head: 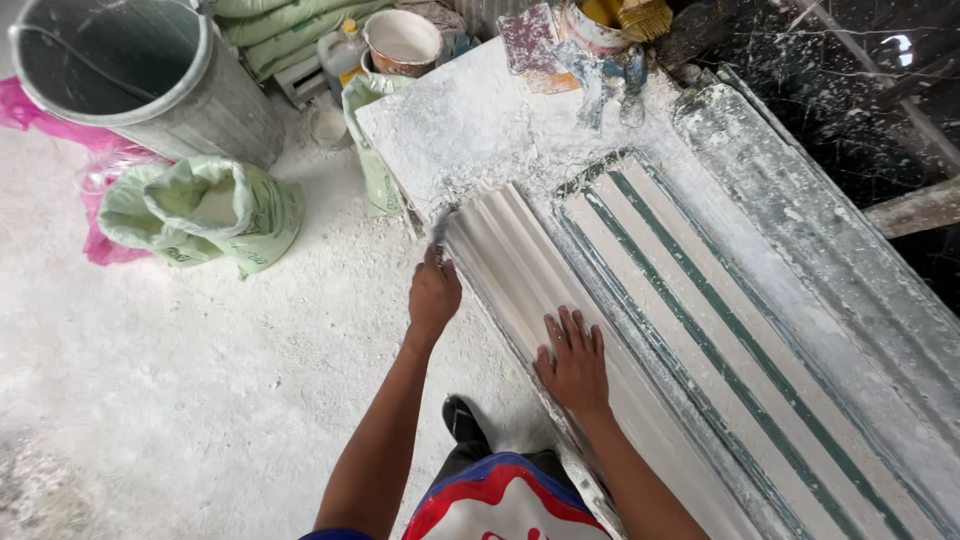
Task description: The person uses a metal scraper to remove excess plaster from the grooves of a long white decorative molding piece. They repeatedly scrape along the length of the piece, lifting and repositioning it to access different sections.
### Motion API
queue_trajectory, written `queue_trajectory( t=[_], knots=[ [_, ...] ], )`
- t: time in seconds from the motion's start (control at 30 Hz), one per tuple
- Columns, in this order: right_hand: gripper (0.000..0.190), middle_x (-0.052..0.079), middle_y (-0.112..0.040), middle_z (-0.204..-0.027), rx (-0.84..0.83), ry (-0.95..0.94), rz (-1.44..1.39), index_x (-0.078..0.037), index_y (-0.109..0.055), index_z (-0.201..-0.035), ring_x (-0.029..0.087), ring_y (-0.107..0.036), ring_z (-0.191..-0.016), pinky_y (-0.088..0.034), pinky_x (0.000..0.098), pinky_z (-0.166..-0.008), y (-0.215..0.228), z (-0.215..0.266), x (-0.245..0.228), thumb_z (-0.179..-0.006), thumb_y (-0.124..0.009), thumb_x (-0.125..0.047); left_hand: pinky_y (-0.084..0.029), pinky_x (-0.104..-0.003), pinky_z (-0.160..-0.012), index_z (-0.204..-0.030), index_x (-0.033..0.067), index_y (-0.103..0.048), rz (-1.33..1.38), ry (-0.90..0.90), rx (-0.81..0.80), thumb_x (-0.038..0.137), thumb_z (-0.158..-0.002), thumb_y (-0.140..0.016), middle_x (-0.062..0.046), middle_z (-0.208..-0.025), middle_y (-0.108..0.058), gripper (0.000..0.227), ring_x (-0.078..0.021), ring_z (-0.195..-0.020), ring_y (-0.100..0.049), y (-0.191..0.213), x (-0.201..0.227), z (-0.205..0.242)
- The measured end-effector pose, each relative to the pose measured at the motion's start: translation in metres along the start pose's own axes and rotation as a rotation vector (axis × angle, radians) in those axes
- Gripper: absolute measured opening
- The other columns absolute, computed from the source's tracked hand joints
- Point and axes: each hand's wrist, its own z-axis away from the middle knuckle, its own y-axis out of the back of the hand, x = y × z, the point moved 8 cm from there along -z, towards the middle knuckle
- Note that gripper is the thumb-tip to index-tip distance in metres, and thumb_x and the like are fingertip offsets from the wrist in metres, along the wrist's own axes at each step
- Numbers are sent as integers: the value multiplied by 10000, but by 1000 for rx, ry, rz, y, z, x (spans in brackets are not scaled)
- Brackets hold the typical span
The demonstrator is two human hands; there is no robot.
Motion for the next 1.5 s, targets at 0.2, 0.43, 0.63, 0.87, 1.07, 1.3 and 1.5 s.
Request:
queue_trajectory(
  t=[0.2,0.43,0.63,0.87,1.07,1.3,1.5],
  knots=[
    [532,136,-425,-1602,-2,-8,6,-138,-532,-1481,349,-360,-1495,-211,570,-1226,-7,6,6,-998,-497,-357,-538,-329,-450,-1372,-2,-487,412,259,-311,281,-1073,-401,-164,-998,-716,421,-138,-548,-659,3,-3,134],
    [542,138,-382,-1635,-2,-37,-58,-166,-490,-1516,386,-300,-1531,-184,591,-1243,-12,33,24,-1031,-500,-407,-479,-275,-482,-1390,49,-590,577,486,-536,273,-1055,-543,-125,-898,-673,406,-103,-539,-548,37,38,267],
    [673,211,-286,-1627,-4,-250,45,-175,-425,-1529,455,-202,-1513,-129,686,-1179,13,182,60,-951,-546,-498,-572,-390,-792,-1384,70,-595,437,-134,-842,142,-990,-639,-160,-1002,-769,403,-238,-893,-751,58,90,268],
    [651,283,-285,-1623,62,-740,210,-169,-445,-1514,542,-211,-1504,-165,701,-1182,40,392,83,-937,-555,-450,-583,-379,-835,-1266,77,-679,100,-309,-1277,154,-997,-601,-190,-996,-773,291,-283,-883,-756,13,92,260],
    [611,281,-256,-1636,278,-988,111,-161,-434,-1532,517,-267,-1530,-271,655,-1215,27,483,57,-977,-577,-371,-583,-338,-725,-1199,63,-726,151,-461,-1324,173,-978,-632,-131,-999,-795,264,-199,-794,-737,9,89,186],
    [712,321,-271,-1617,524,-1220,-457,-101,-232,-1599,424,-396,-1424,-413,516,-1118,-59,477,49,-1033,-539,-403,-523,-349,-646,-1193,90,-746,-84,-501,-1511,182,-990,-623,-135,-811,-763,256,-189,-635,-627,-8,99,161],
    [750,221,-489,-1530,702,-1445,-1633,-129,-227,-1616,375,-552,-1322,-468,486,-1078,-142,412,15,-1000,-432,-504,-509,-368,-603,-1202,111,-747,-81,-552,-1602,193,-1001,-615,-136,-829,-776,254,-185,-606,-616,-13,98,150]
  ],
)
